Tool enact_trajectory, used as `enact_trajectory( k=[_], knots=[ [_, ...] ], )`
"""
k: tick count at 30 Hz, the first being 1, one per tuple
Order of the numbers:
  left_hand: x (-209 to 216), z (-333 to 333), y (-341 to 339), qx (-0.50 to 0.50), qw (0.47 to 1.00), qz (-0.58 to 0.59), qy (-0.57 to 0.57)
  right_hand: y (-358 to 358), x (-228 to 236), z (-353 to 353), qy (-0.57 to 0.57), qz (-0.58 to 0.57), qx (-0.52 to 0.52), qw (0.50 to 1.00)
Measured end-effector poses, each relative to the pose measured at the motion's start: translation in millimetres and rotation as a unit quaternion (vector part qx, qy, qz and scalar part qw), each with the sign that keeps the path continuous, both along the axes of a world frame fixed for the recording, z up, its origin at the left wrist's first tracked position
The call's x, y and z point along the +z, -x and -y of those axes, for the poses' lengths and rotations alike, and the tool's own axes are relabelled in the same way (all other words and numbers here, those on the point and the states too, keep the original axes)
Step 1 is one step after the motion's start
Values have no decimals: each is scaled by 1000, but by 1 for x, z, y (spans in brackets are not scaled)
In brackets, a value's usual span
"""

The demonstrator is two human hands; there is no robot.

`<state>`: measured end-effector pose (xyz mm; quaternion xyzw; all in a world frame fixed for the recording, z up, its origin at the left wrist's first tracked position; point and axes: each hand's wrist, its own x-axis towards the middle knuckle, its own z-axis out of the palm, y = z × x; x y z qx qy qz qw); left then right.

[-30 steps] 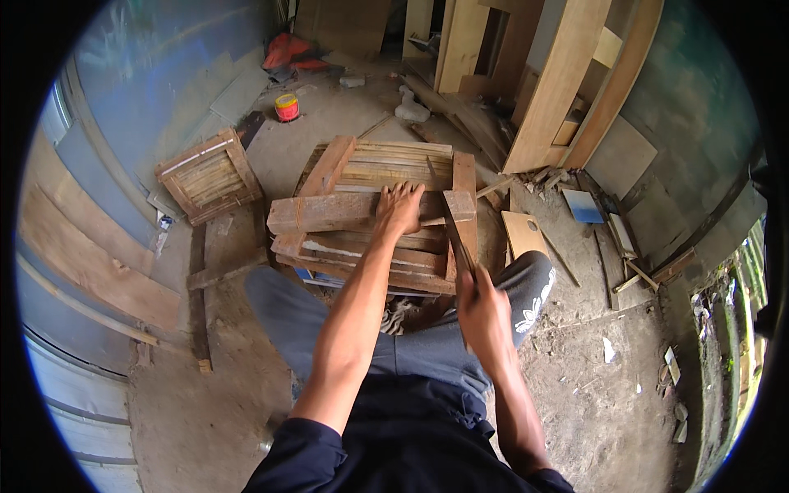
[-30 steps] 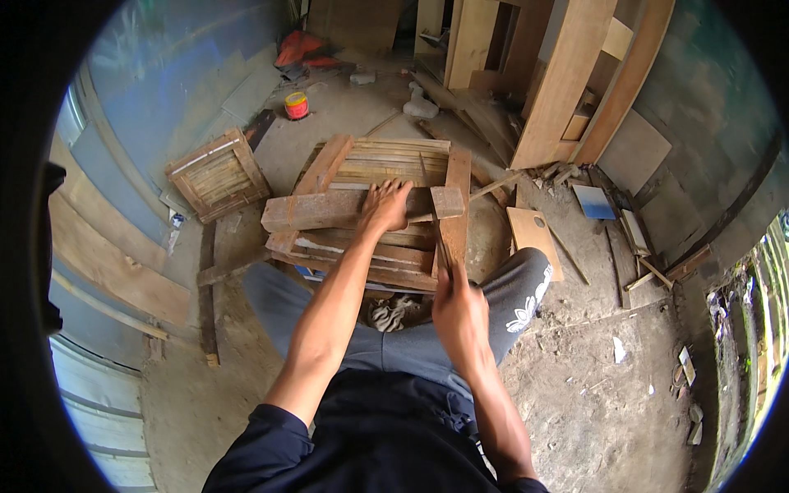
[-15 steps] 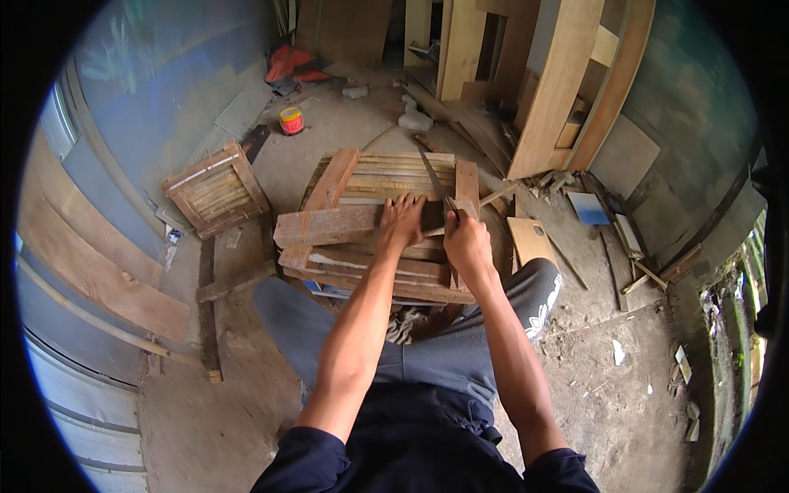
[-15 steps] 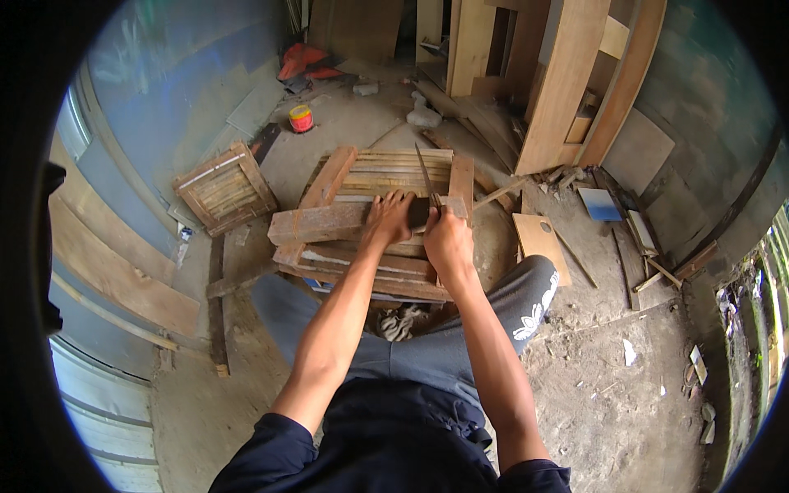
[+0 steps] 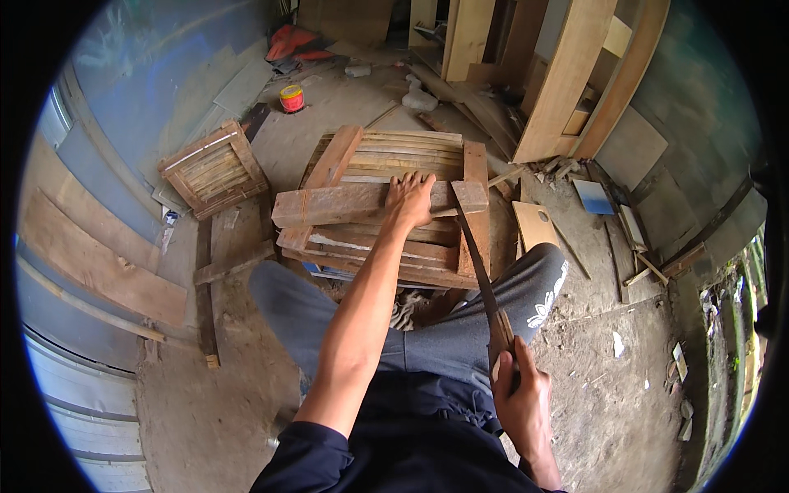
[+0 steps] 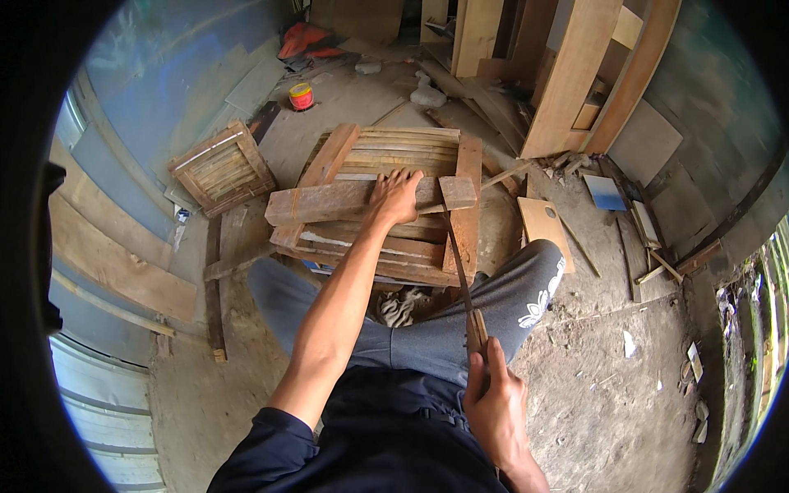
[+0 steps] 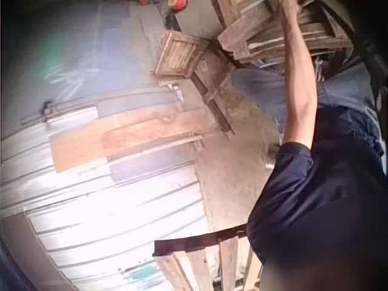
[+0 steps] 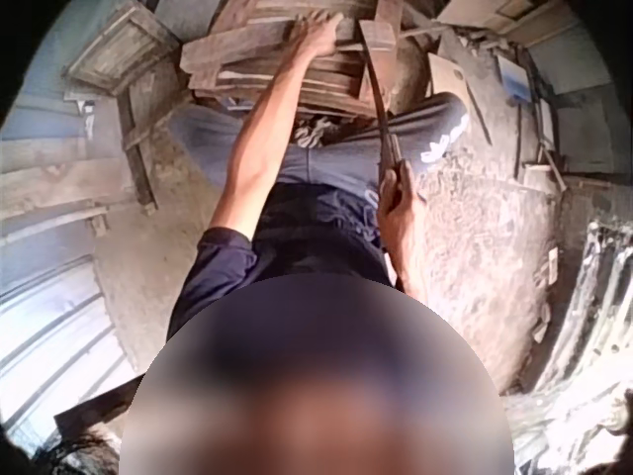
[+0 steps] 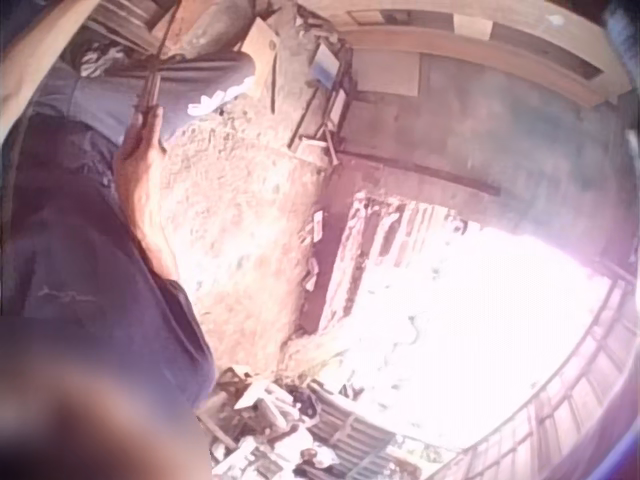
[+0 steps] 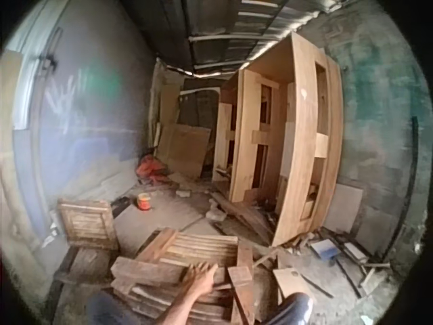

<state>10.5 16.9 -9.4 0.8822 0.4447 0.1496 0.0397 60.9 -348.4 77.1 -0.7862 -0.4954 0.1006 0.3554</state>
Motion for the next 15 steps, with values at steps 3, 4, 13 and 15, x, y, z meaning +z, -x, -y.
enact_trajectory(
  k=[3,4,13,15],
  knots=[
    [0,-1,-1,0,1000,-16,25,-3,-5,-30,-16,1,27,1000],
    [0,-1,-1,0,1000,-8,15,-5,-10,-55,-38,22,28,999],
    [3,-9,-4,14,1000,-18,22,-69,33,-172,6,-66,72,995],
    [7,-8,-3,17,1000,-12,13,-67,17,-170,-45,-14,80,996]
  ],
)
